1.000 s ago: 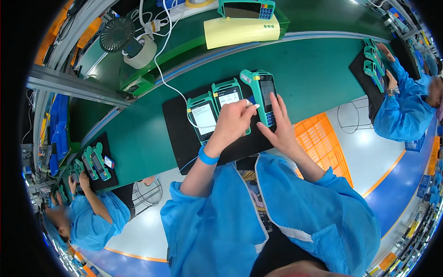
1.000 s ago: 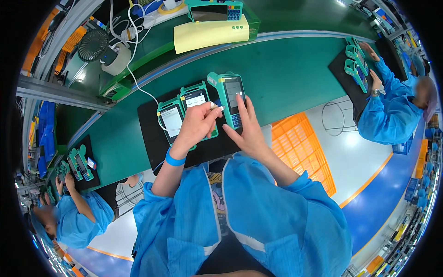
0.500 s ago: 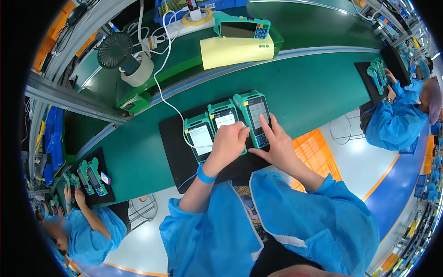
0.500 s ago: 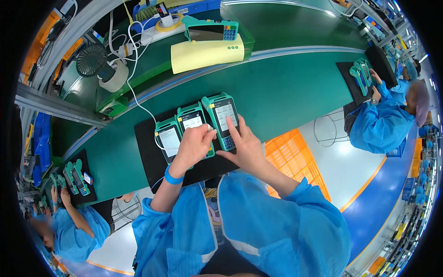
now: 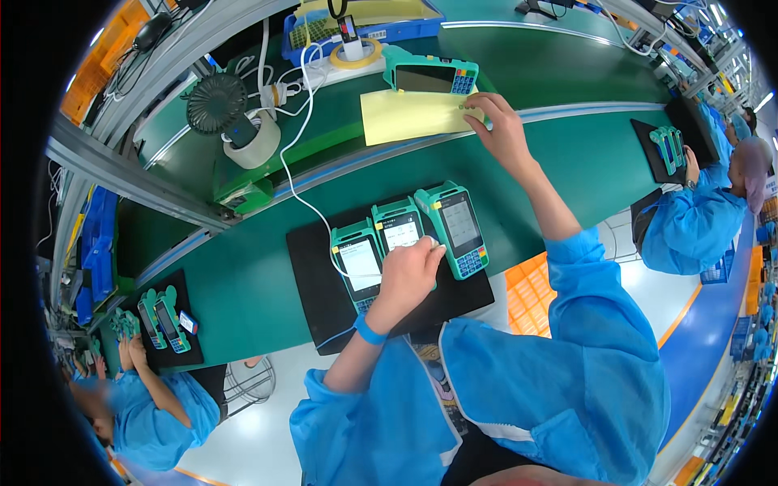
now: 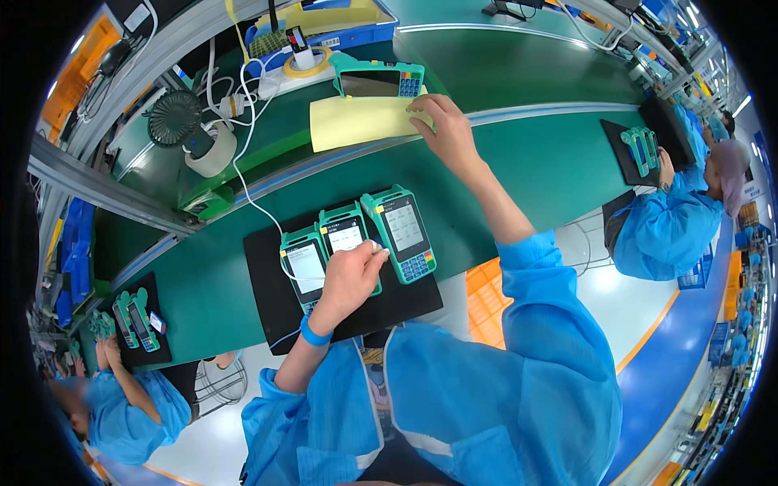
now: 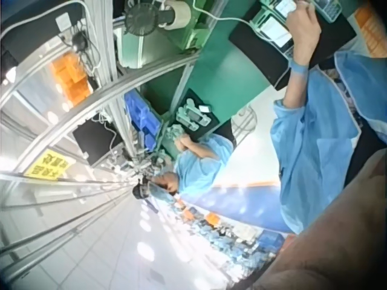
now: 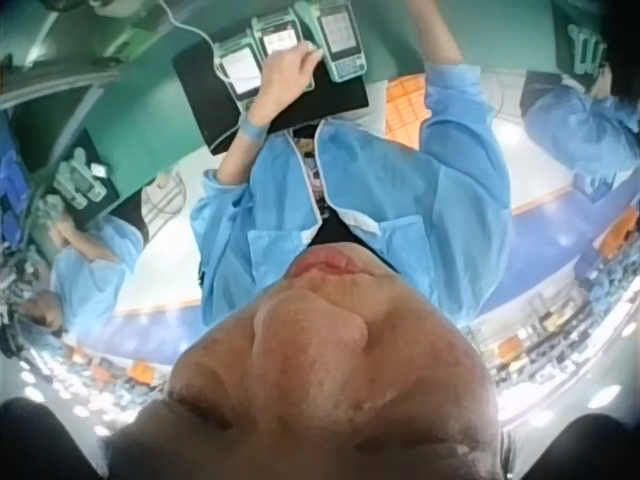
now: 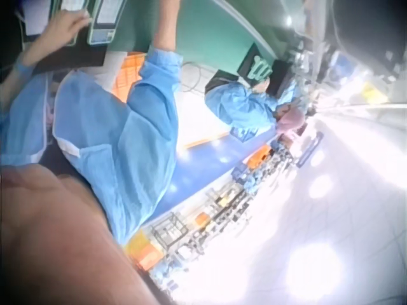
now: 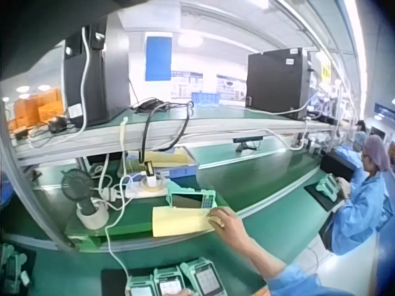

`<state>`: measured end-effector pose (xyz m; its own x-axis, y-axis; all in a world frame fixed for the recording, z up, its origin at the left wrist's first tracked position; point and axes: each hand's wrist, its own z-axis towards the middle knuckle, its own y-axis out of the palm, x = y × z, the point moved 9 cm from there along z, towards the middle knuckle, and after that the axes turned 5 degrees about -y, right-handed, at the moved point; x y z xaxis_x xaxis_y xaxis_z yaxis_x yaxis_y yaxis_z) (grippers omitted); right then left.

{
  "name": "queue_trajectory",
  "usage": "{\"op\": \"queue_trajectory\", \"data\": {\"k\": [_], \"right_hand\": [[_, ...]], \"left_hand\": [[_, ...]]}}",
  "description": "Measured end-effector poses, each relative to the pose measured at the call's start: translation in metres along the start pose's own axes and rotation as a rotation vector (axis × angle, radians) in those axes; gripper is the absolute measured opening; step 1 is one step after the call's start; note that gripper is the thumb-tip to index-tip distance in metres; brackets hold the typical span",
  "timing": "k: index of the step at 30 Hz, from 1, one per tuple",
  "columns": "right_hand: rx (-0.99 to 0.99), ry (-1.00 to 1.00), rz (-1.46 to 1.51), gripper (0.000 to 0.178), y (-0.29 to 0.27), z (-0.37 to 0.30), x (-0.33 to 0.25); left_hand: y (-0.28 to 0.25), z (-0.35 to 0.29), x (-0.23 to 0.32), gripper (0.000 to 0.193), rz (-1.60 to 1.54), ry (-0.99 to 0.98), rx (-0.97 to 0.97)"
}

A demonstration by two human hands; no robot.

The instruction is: The person tests handheld payment terminals by tapping their touchscreens, tapping a tag against them, and sliding the terminals along the assembly line table by hand.

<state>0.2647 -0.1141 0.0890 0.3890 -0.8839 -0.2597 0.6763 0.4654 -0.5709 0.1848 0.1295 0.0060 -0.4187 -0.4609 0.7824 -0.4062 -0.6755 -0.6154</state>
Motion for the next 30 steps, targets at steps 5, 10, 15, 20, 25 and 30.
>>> {"op": "queue_trajectory", "data": {"k": [5, 10, 15, 20, 25, 30], "right_hand": [[-0.05, -0.051, -0.092, 0.017, 0.02, 0.007, 0.012], [-0.024, -0.106, -0.133, 0.013, 0.022, 0.011, 0.003], [-0.006, -0.142, -0.154, 0.011, 0.021, 0.01, 0.001], [0.025, -0.093, -0.072, 0.011, 0.011, 0.007, -0.006], [-0.115, 0.29, 0.27, 0.011, 0.007, -0.011, -0.005], [-0.775, 0.301, 0.511, 0.018, 0.03, -0.037, -0.05]], "left_hand": [[-0.001, -0.002, 0.0, 0.028, 0.023, -0.003, 0.022], [-0.002, -0.002, 0.002, 0.028, 0.044, 0.019, 0.031], [0.0, -0.003, 0.002, 0.028, 0.029, 0.021, 0.041], [-0.001, -0.008, 0.012, 0.026, 0.058, 0.031, 0.115], [0.003, -0.002, 0.036, 0.025, 0.088, 0.092, 0.169], [0.013, 0.008, 0.054, 0.025, 0.13, 0.113, 0.171]]}}
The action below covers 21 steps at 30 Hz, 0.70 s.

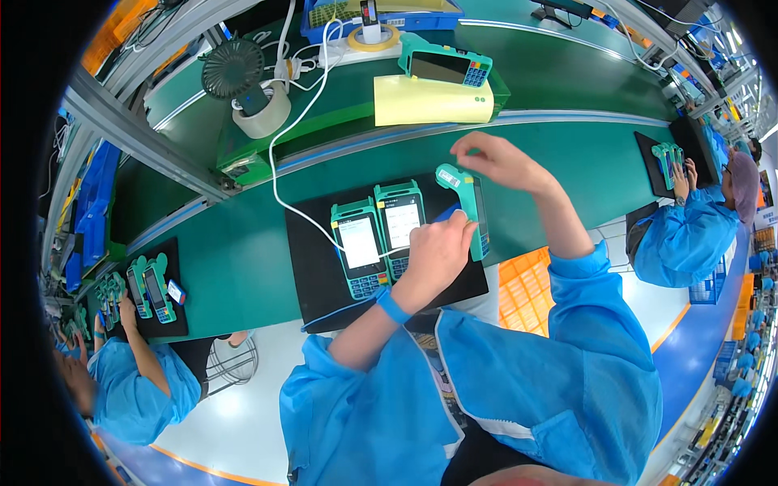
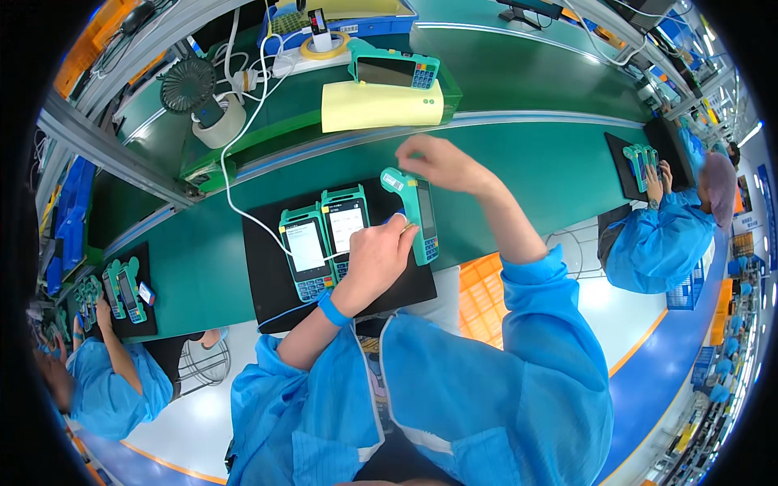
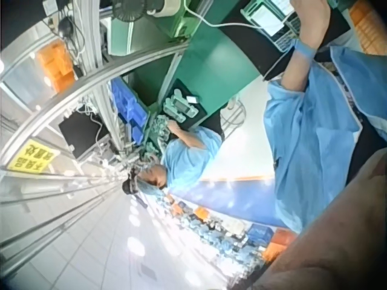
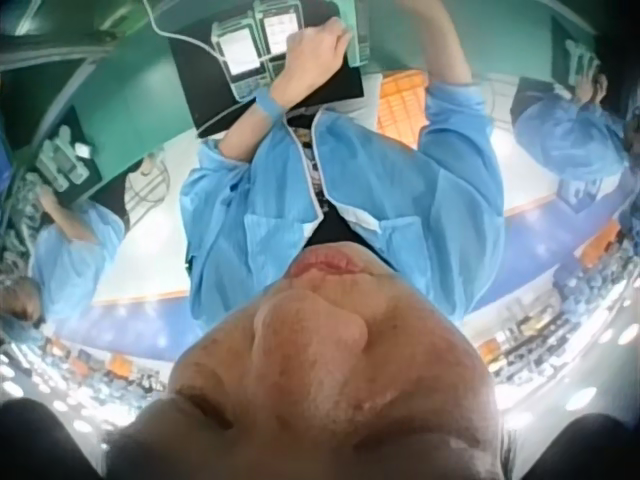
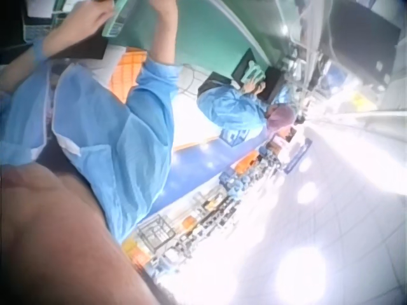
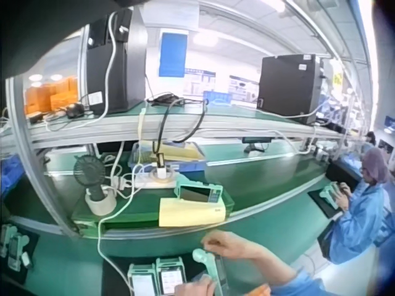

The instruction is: The person tests handheld payment terminals by tapping their touchscreens, tapping a tag against them, and sliding the terminals along the assembly line table by hand.

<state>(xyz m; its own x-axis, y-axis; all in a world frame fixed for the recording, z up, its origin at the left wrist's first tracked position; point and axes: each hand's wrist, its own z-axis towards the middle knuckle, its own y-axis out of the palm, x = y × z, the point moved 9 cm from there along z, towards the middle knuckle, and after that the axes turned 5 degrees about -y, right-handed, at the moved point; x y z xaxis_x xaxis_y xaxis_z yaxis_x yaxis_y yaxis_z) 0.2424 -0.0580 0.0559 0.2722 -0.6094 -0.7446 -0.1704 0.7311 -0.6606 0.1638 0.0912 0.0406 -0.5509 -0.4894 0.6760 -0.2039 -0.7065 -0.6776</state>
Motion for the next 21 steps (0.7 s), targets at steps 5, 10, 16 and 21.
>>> {"op": "queue_trajectory", "data": {"k": [5, 10, 16, 21], "right_hand": [[-0.066, -0.001, -0.167, 0.015, 0.015, -0.001, -0.016], [0.043, 0.125, -0.403, 0.011, 0.019, -0.001, -0.021], [0.253, 0.092, -0.358, 0.023, 0.011, -0.012, -0.035], [0.509, 0.064, -0.061, 0.048, 0.018, -0.059, -0.021]], "left_hand": [[0.006, 0.005, 0.008, 0.024, 0.032, 0.011, 0.015], [0.005, 0.006, 0.013, 0.022, 0.041, 0.02, -0.001], [0.002, 0.001, 0.006, 0.025, 0.023, -0.009, -0.021], [-0.003, -0.017, -0.029, 0.028, -0.026, -0.071, -0.124]]}}
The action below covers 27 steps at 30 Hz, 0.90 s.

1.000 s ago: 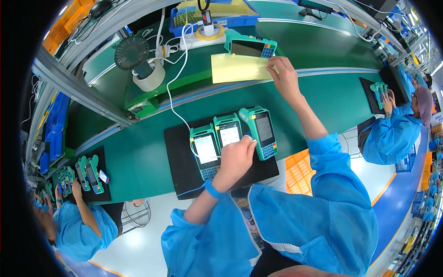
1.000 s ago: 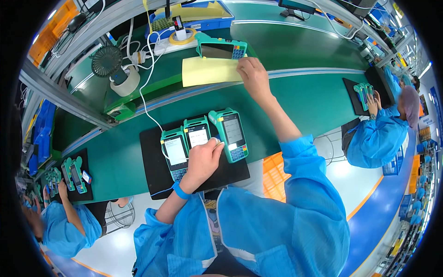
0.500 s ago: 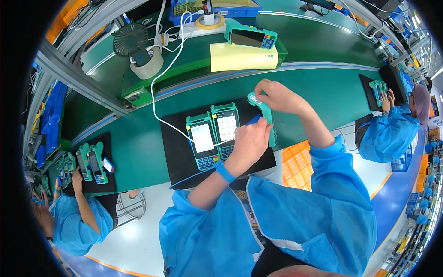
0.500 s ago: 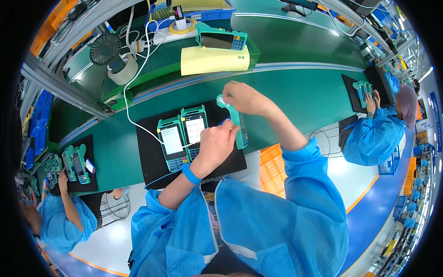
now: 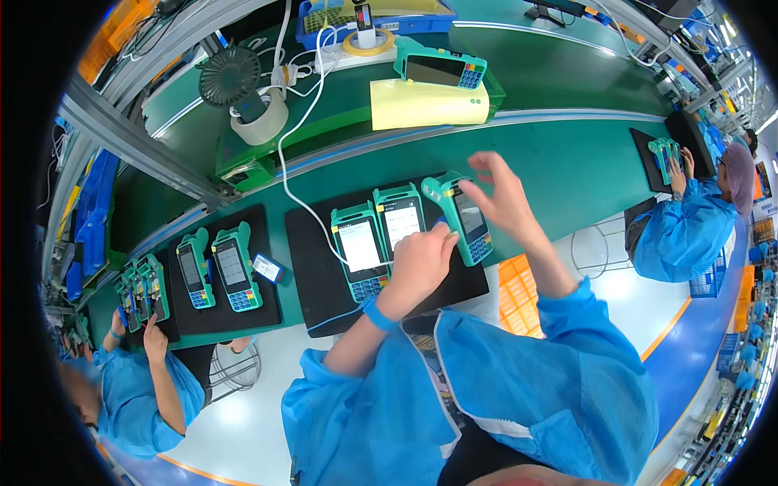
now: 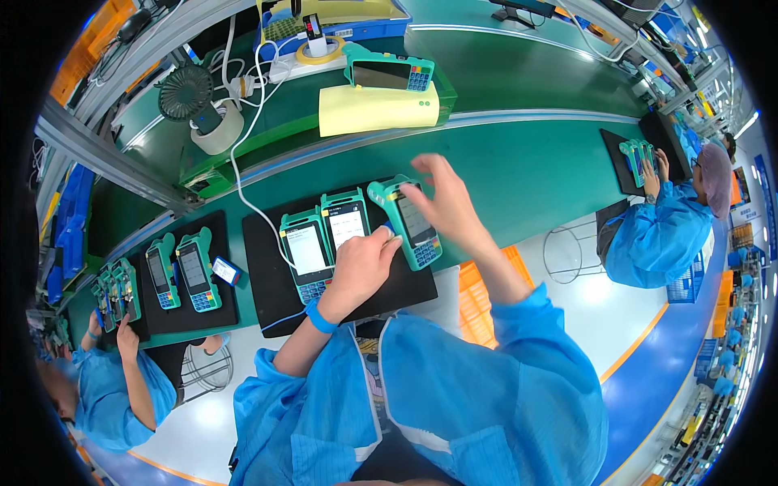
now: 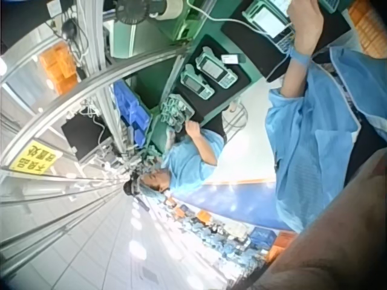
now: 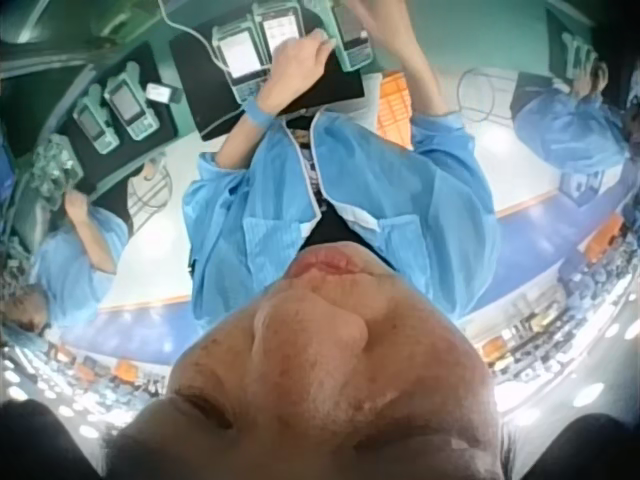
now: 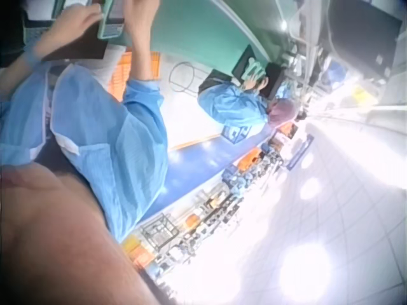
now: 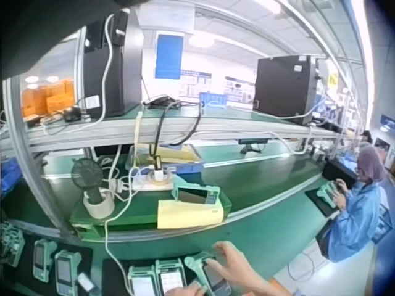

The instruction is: The person tests handheld payment terminals by tapping their touchscreens, tapping a tag against them, and sliding the terminals along the assembly line table by hand.

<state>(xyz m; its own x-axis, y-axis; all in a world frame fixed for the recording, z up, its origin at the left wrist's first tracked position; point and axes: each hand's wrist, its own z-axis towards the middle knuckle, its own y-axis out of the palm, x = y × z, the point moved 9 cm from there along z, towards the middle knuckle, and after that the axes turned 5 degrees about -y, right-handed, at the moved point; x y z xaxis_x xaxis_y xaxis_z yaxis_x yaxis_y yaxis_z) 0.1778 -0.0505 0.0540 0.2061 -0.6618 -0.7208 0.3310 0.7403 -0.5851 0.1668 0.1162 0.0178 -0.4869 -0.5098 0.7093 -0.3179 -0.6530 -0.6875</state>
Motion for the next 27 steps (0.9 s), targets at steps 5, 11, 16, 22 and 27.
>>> {"op": "queue_trajectory", "data": {"k": [5, 11, 16, 22, 27], "right_hand": [[0.008, 0.134, 0.551, 0.09, 0.033, -0.069, 0.03], [0.128, -0.005, 0.047, 0.088, 0.026, -0.083, 0.02], [0.202, 0.083, -0.078, 0.086, 0.012, -0.072, 0.04], [-0.087, -0.121, -0.053, 0.101, 0.056, -0.078, -0.064], [-0.166, -0.059, 0.042, 0.118, 0.12, -0.09, -0.076]], "left_hand": [[-0.003, 0.0, -0.009, 0.028, -0.114, -0.048, -0.031], [-0.002, -0.003, -0.029, 0.022, -0.601, -0.242, -0.114], [-0.078, -0.037, -0.045, 0.013, -0.612, -0.316, 0.086], [-0.118, -0.077, -0.062, 0.014, -0.279, -0.272, 0.321], [-0.091, -0.079, -0.079, 0.017, -0.392, -0.344, 0.184]]}}
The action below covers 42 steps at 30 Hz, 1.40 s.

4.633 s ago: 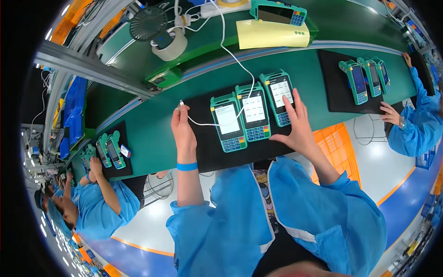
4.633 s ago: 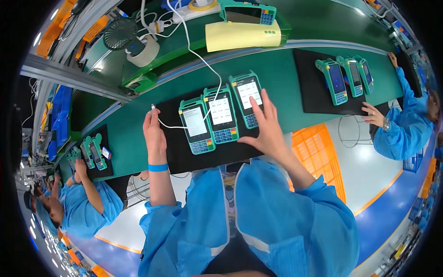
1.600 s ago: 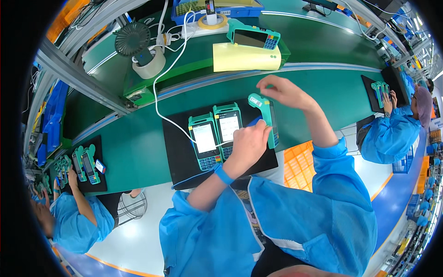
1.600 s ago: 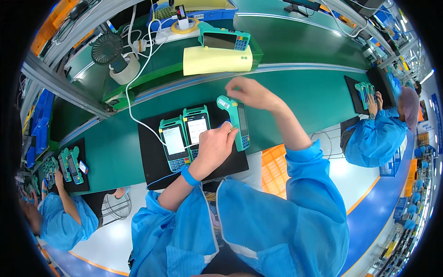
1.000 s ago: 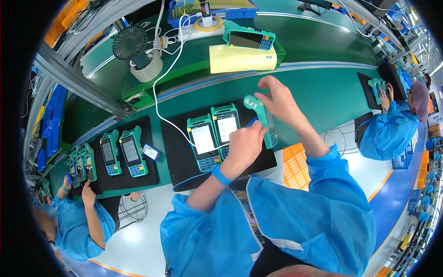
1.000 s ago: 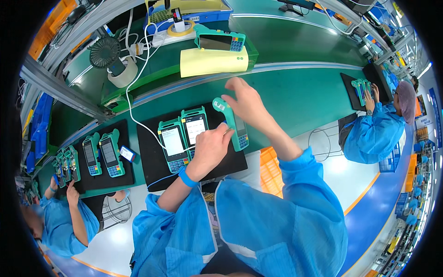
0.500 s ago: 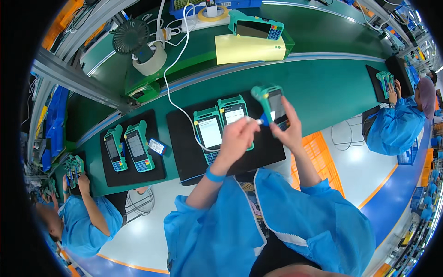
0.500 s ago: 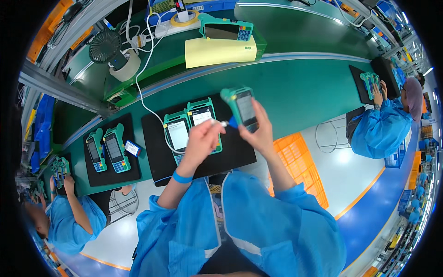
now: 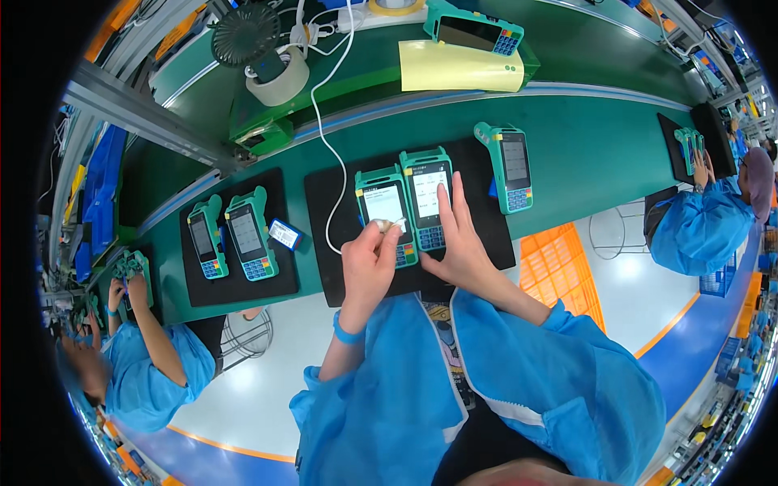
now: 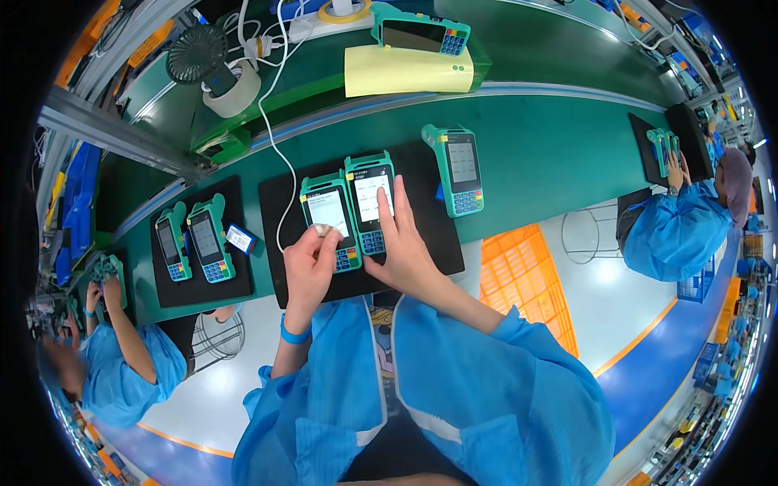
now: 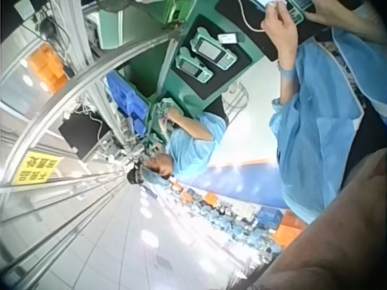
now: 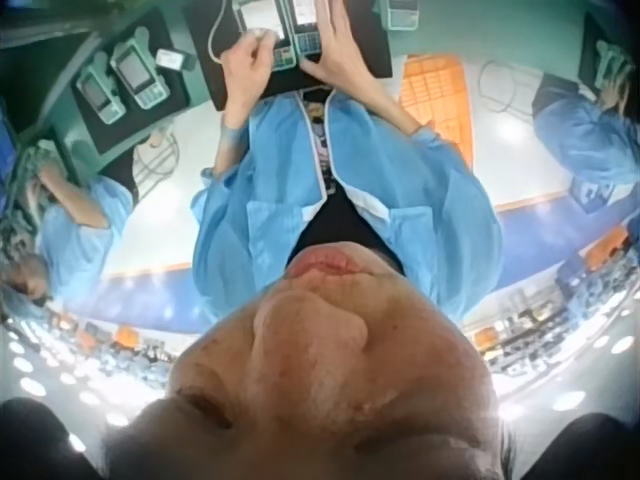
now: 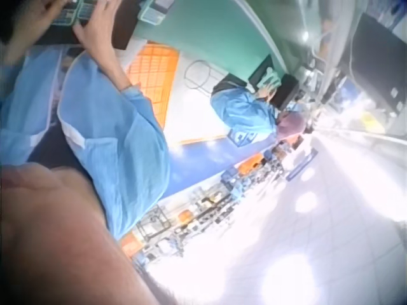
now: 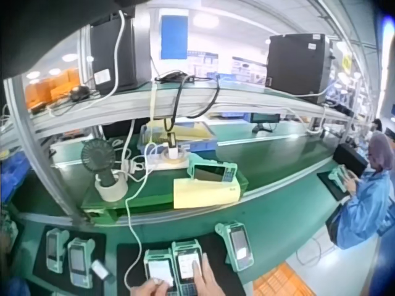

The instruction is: The person tests handheld payment terminals by tapping their touchscreens, tapping a tag against them, and sliding the terminals along the assembly line table by hand.

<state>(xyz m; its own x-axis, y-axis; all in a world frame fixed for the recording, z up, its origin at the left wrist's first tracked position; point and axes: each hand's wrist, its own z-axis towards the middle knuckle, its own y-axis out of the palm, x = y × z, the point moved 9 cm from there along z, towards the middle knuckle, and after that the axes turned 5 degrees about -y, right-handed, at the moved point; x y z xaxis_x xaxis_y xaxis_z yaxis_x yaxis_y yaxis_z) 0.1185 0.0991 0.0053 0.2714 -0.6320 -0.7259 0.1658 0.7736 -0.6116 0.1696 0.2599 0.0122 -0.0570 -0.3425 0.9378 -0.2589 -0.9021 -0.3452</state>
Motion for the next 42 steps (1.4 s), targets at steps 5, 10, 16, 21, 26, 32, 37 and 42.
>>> {"op": "queue_trajectory", "data": {"k": [5, 10, 16, 21, 26, 32, 37, 42], "right_hand": [[0.066, -0.005, 0.115, 0.116, -0.011, -0.002, 0.012], [0.022, 0.019, 0.176, 0.118, -0.022, -0.009, 0.022], [-0.004, -0.023, 0.151, 0.117, -0.025, -0.014, 0.018], [-0.041, -0.007, 0.158, 0.116, -0.025, -0.014, 0.019], [-0.063, -0.003, 0.187, 0.115, -0.028, -0.013, 0.019], [-0.089, -0.041, 0.123, 0.115, -0.024, -0.012, 0.014], [-0.135, -0.04, 0.031, 0.108, -0.028, -0.009, 0.009], [0.016, -0.078, -0.033, 0.069, -0.097, 0.038, 0.014]], "left_hand": [[0.011, 0.012, 0.004, 0.017, -0.036, 0.022, -0.061], [0.03, 0.026, 0.007, 0.019, 0.008, 0.035, -0.171], [0.039, 0.034, 0.01, 0.02, 0.038, 0.059, -0.255], [0.047, 0.036, 0.009, 0.021, 0.093, -0.021, -0.408], [0.047, 0.031, 0.011, 0.021, 0.049, 0.023, -0.276], [0.05, 0.033, 0.012, 0.022, 0.136, 0.058, -0.291], [0.049, 0.029, 0.02, 0.023, 0.157, 0.099, -0.271], [0.048, 0.026, 0.019, 0.024, 0.191, 0.107, -0.232]]}}
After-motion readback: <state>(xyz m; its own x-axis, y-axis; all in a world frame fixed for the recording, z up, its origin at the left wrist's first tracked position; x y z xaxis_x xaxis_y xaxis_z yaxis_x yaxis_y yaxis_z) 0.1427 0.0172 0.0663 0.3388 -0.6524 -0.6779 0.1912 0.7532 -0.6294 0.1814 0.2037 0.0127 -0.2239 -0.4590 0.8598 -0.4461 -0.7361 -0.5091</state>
